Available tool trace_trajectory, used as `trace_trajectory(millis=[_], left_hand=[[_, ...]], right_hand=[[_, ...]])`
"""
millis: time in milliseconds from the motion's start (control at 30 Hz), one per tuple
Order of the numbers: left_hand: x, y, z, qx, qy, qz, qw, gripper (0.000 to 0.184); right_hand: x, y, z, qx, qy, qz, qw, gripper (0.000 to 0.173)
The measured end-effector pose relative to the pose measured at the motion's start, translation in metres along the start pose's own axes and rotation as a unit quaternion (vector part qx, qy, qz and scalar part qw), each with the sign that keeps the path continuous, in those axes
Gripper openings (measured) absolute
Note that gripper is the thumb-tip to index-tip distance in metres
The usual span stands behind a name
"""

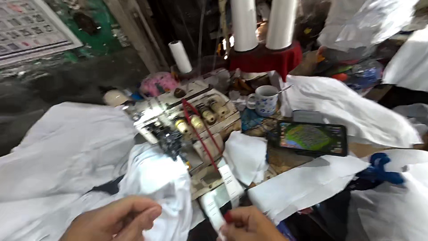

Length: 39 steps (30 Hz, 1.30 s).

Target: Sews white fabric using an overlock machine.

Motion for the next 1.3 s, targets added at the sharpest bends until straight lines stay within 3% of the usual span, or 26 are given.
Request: trace_trajectory(millis=[67, 167, 200, 267, 367, 467, 600, 700, 767, 833, 1000, 1133, 1300], left_hand=[[0.014, 0.004, -0.009, -0.01, 0.004, -0.008, 1.0, 0.019], [0.076, 0.018, -0.013, 0.011, 0.114, 0.085, 0.99, 0.022], [0.089, 0.018, -0.011, 0.022, 0.105, 0.108, 0.988, 0.022], [0.101, 0.011, 0.0, 0.045, 0.003, 0.132, 0.99, 0.023], [0.121, 0.01, 0.028, 0.05, -0.145, 0.254, 0.955, 0.025], [0.137, 0.017, 0.041, 0.033, -0.154, 0.338, 0.928, 0.027], [0.138, 0.015, 0.038, 0.031, -0.138, 0.342, 0.929, 0.027], [0.137, 0.018, 0.037, 0.04, -0.144, 0.297, 0.943, 0.023], [0.134, 0.019, 0.034, 0.056, -0.162, 0.252, 0.953, 0.021], [0.126, 0.015, 0.025, 0.07, -0.178, 0.18, 0.965, 0.02], [0.104, -0.004, 0.001, 0.057, -0.209, -0.068, 0.974, 0.012], [0.094, -0.009, -0.011, 0.044, -0.242, -0.17, 0.954, 0.011], [0.098, -0.006, -0.015, 0.054, -0.265, -0.233, 0.934, 0.011]], right_hand=[[0.003, -0.008, 0.006, 0.039, -0.04, 0.078, 0.995, 0.019], [0.004, -0.022, 0.012, 0.066, -0.065, 0.108, 0.99, 0.018], [0.003, -0.024, 0.014, 0.069, -0.067, 0.103, 0.99, 0.018], [0.003, -0.025, 0.013, 0.07, -0.067, 0.087, 0.991, 0.018], [0.002, -0.024, 0.011, 0.068, -0.063, 0.059, 0.994, 0.018], [0.0, -0.023, 0.006, 0.07, -0.062, 0.047, 0.995, 0.018], [0.0, -0.029, 0.001, 0.064, -0.064, 0.035, 0.995, 0.019], [-0.003, -0.028, -0.004, 0.008, -0.082, -0.121, 0.989, 0.02], [-0.006, -0.013, -0.014, -0.064, -0.117, -0.254, 0.958, 0.026], [-0.006, 0.014, -0.023, -0.13, -0.159, -0.303, 0.931, 0.03], [-0.004, 0.048, 0.006, -0.263, -0.144, -0.32, 0.899, 0.044], [0.004, 0.057, 0.02, -0.281, -0.096, -0.27, 0.916, 0.038], [0.01, 0.063, 0.017, -0.297, -0.111, -0.261, 0.912, 0.03]])
Point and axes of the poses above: each hand's wrist, its own z-axis towards the middle knuckle, its own x-axis out of the palm, y = z × x, the point moved 4 cm from there along z, towards the middle knuckle, and after that the axes turned 1 degree about y, right-handed, at the moved point
